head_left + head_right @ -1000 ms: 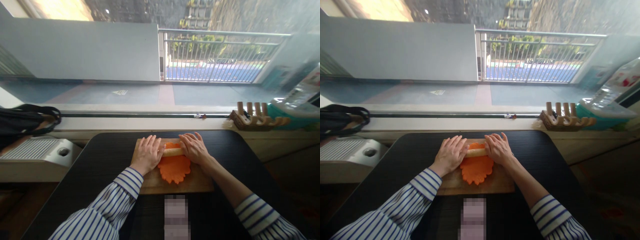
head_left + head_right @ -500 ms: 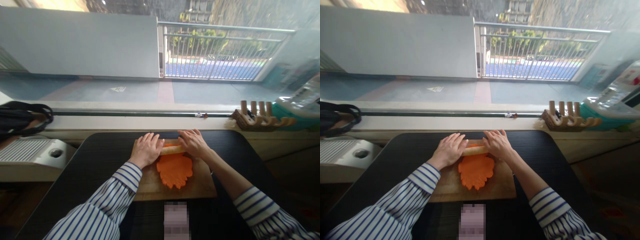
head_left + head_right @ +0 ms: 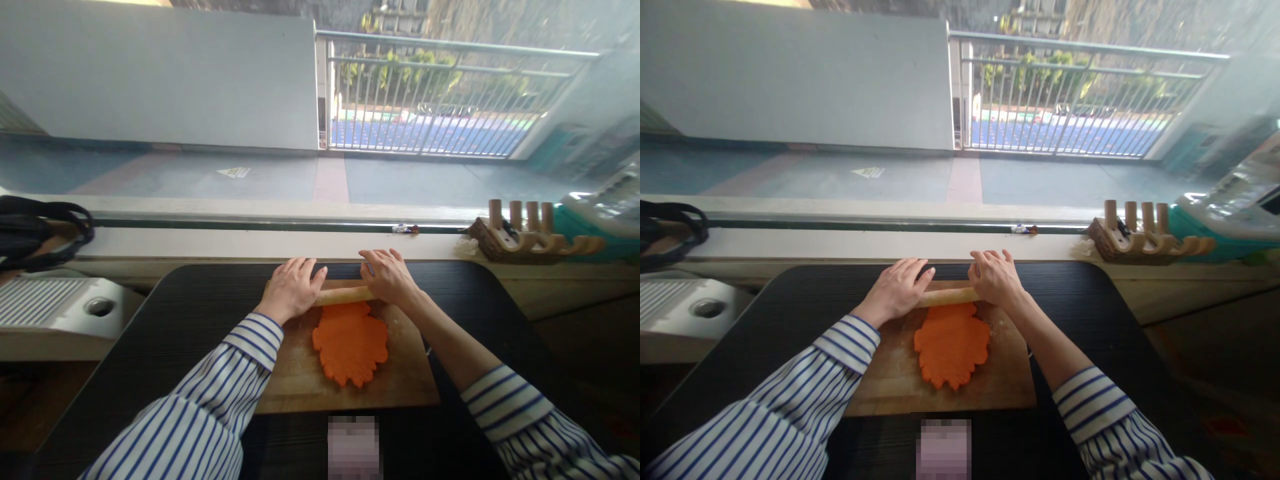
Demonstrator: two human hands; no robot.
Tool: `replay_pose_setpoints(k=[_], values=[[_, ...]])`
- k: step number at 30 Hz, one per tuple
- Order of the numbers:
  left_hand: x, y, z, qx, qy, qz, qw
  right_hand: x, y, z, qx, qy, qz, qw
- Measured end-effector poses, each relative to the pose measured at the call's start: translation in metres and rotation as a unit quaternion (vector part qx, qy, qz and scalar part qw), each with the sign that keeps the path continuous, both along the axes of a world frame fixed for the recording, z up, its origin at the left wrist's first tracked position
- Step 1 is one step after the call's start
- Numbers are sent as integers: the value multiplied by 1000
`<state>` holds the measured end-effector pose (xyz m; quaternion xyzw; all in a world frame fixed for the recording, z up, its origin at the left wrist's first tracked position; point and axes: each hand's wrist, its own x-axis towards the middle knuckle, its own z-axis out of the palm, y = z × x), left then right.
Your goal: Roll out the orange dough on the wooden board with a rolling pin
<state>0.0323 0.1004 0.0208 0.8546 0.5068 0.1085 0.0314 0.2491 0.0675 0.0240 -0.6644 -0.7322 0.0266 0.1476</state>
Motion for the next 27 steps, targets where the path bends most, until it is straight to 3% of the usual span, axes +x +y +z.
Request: replay_pose_setpoints(k=[14, 27], values=[[4, 17, 2, 59, -26, 11, 998, -1, 16, 0, -1, -38, -24, 999], [5, 25, 4, 56, -2, 5, 998, -4, 20, 5, -11, -75, -35, 996]])
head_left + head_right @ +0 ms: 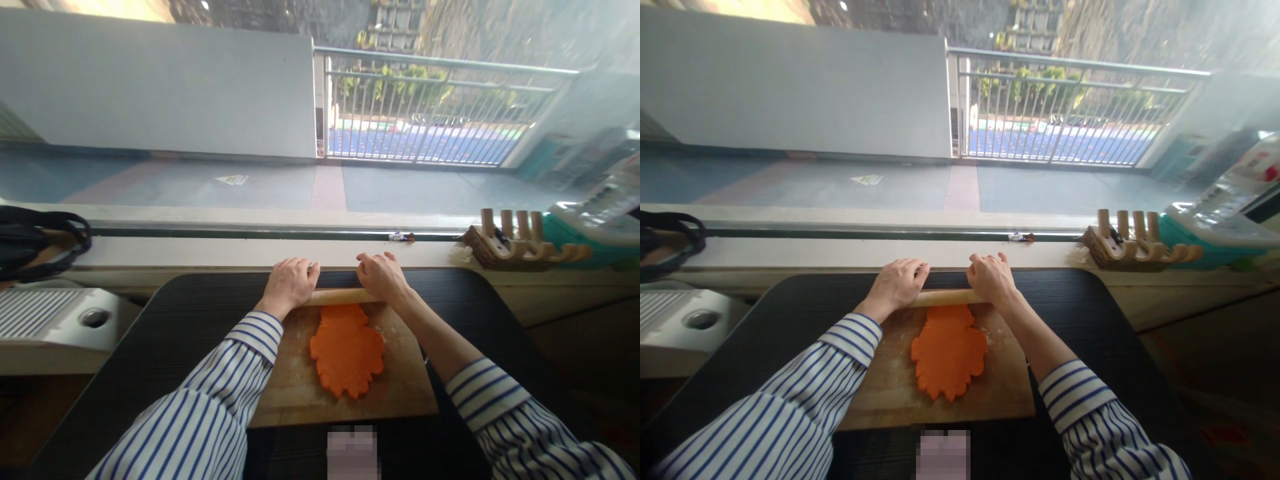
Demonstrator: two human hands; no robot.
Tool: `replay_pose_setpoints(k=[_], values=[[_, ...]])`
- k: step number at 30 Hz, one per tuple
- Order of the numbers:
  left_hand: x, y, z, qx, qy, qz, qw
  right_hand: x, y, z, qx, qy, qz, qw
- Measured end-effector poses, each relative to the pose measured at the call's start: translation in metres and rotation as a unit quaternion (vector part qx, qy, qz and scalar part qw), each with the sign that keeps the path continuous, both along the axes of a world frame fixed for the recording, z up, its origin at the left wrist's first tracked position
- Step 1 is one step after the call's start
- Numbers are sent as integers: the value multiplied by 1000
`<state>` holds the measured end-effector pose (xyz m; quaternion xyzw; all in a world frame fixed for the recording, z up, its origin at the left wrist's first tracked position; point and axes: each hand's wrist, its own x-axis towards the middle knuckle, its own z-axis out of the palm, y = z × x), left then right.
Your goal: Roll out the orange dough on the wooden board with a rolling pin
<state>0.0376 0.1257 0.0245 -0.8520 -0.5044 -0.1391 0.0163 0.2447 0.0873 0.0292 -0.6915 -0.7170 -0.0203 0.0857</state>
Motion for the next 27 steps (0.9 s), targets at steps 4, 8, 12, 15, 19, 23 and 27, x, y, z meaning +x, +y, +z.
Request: replay_pose_setpoints(k=[4, 8, 12, 15, 19, 23, 27], values=[[-2, -9, -3, 7, -12, -20, 1000, -1, -11, 0, -11, 8, 14, 1000], [-7, -23, -8, 2, 0, -28, 1000, -2, -25, 0, -15, 23, 43, 999], [-11, -40, -10, -21, 12, -22, 999, -4, -42, -1, -4, 25, 56, 998], [-13, -53, -9, -27, 19, -23, 999, -7, -55, -2, 2, 21, 59, 998], [-15, -66, -6, -39, 26, -30, 998, -11, -71, -3, 11, 11, 60, 998], [-19, -75, -3, -42, 41, -46, 997, -14, -87, -5, 14, -3, 59, 998], [-23, -86, -4, -26, 51, -65, 996, -17, -105, -9, 34, -19, 64, 997]])
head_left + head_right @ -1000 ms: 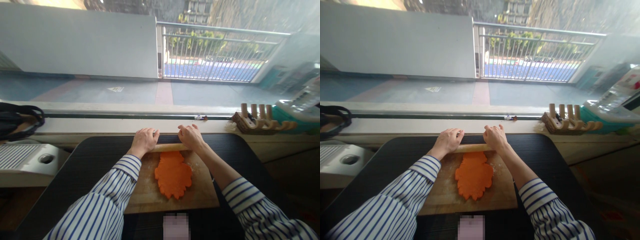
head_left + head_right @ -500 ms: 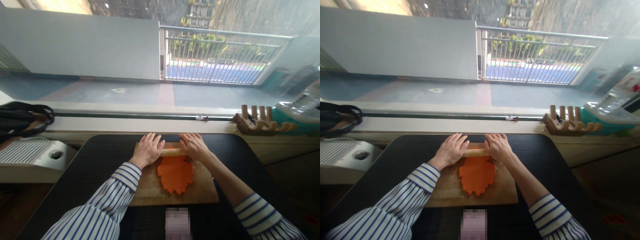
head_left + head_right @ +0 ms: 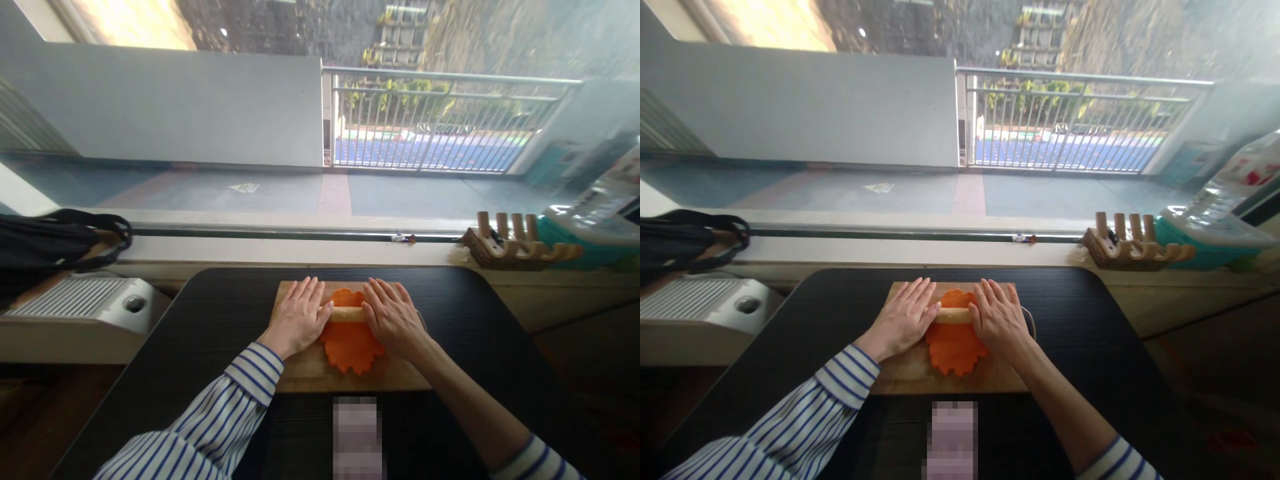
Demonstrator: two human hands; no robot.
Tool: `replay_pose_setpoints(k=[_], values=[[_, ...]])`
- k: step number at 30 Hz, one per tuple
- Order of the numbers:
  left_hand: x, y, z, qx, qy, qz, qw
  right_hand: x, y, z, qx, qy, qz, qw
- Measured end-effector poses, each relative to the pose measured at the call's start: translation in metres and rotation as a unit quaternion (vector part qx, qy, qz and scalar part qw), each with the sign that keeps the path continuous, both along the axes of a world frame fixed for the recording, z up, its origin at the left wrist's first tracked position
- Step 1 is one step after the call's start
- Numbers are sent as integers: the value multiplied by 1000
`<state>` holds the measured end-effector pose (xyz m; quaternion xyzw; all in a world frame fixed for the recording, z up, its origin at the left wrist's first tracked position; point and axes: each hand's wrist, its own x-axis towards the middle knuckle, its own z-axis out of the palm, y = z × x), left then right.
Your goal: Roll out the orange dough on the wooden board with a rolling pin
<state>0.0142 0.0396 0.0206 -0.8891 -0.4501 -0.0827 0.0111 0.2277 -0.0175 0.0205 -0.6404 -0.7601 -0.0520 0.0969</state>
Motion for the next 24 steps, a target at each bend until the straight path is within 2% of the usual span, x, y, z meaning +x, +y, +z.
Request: replay_pose_setpoints(k=[11, 18, 21, 24], values=[[-21, -49, -8, 89, -23, -61, 994, -3, -51, -15, 62, -5, 64, 996], [-31, -75, -6, 91, -26, -73, 993, -5, -80, -13, 60, -16, 94, 994], [-26, -72, -1, 63, -47, -48, 996, -3, -78, -11, 44, -6, 106, 993], [-12, -58, 1, 65, -57, 35, 996, -1, -71, -7, 22, 8, 105, 994]])
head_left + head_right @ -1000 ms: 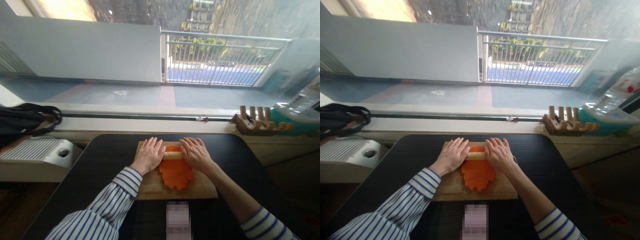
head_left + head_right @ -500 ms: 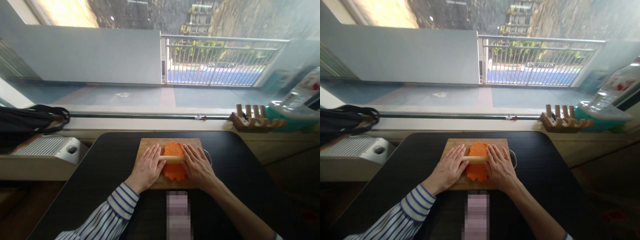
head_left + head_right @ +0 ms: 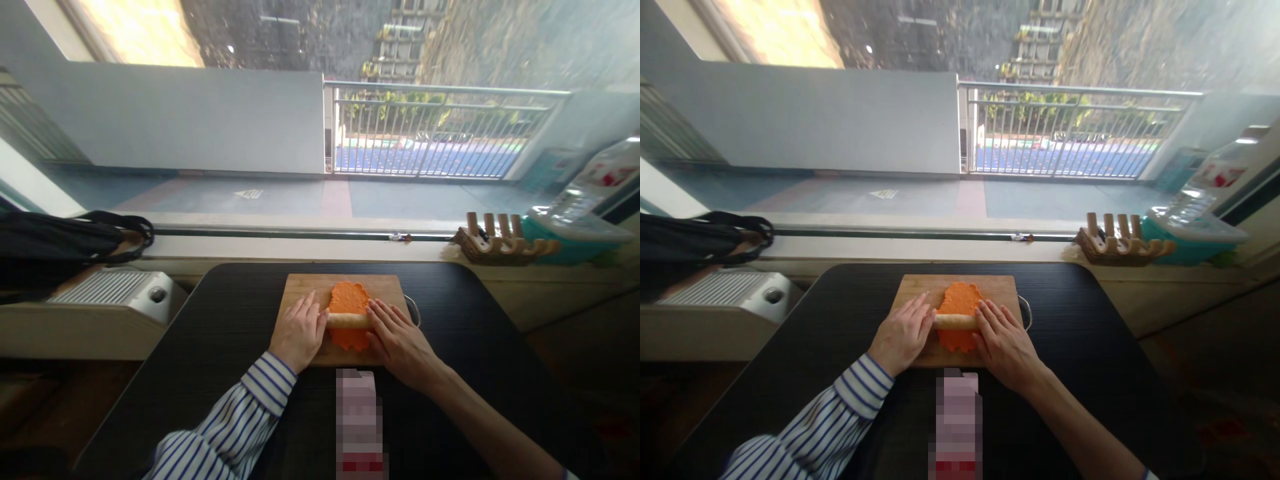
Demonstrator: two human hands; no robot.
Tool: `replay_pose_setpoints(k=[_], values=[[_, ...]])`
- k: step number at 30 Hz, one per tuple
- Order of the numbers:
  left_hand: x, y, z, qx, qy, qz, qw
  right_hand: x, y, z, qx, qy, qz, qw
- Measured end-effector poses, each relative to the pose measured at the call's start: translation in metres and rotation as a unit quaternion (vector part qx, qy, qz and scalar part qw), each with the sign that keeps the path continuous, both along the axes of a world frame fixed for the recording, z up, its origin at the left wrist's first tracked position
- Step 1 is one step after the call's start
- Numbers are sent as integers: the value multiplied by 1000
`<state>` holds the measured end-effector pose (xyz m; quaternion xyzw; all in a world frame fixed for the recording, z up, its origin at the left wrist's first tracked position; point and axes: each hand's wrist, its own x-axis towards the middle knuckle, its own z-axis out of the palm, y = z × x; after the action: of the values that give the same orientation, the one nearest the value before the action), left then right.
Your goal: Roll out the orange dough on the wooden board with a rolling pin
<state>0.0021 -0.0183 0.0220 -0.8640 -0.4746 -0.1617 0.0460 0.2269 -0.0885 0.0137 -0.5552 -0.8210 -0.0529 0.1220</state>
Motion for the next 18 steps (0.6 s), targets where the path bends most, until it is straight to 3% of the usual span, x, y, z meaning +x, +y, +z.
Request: replay_pose_setpoints(k=[6, 8, 13, 18], values=[[16, 16, -7, 9, 15, 57, 998, 4, 19, 17, -58, 19, 22, 998], [13, 15, -8, 9, 23, 47, 999, 6, 31, 21, -80, 27, 13, 996], [9, 15, -6, 29, 25, 15, 999, 7, 59, 17, -92, 38, -95, 990], [5, 15, -6, 8, 32, -40, 999, 5, 51, 5, -55, 26, -93, 994]])
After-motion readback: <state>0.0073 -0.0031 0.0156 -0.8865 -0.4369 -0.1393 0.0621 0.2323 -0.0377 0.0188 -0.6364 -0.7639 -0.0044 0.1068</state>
